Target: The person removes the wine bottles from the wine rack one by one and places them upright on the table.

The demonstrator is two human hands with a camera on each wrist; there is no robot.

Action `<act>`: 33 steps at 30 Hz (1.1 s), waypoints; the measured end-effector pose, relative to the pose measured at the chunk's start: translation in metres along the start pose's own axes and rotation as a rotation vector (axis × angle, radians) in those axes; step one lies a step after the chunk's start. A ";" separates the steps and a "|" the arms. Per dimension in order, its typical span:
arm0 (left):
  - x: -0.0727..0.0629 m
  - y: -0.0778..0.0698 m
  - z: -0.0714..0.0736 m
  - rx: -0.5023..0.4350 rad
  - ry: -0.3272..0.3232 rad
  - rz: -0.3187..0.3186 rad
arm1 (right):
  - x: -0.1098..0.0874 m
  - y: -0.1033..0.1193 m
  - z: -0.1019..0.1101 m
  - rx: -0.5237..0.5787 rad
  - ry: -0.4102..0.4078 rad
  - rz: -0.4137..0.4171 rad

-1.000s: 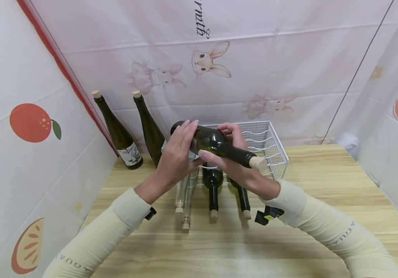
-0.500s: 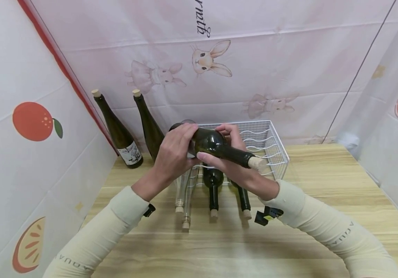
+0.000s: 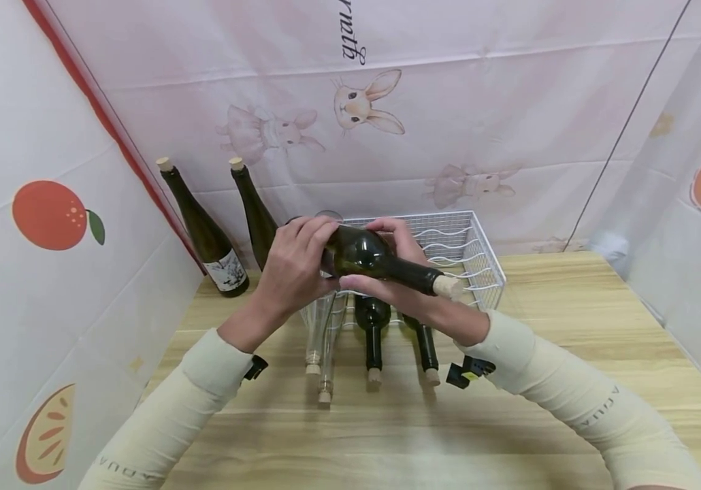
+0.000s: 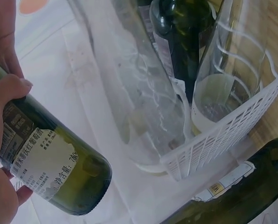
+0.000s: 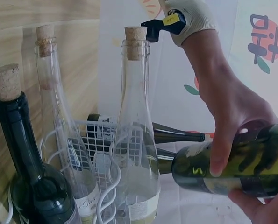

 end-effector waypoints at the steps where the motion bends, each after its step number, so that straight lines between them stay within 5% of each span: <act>1: 0.000 0.000 0.000 0.007 0.004 -0.001 | 0.001 0.001 -0.001 0.004 0.007 0.019; 16: -0.003 0.015 0.010 0.055 0.020 0.013 | 0.011 0.012 -0.005 -0.042 0.069 0.197; 27: -0.012 0.041 0.017 0.050 0.078 0.135 | 0.008 -0.016 -0.009 0.135 0.165 0.023; 33: -0.018 0.051 0.021 0.061 0.097 0.175 | 0.007 -0.027 -0.009 0.028 0.206 -0.022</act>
Point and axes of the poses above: each hand's wrist, its own x-axis towards the middle knuckle, its own z-axis out of the back of the hand, y = z × x, the point moved 10 cm from there along x, towards the middle knuckle, and after that the axes turned 13 degrees about z, right-handed, at the moved point
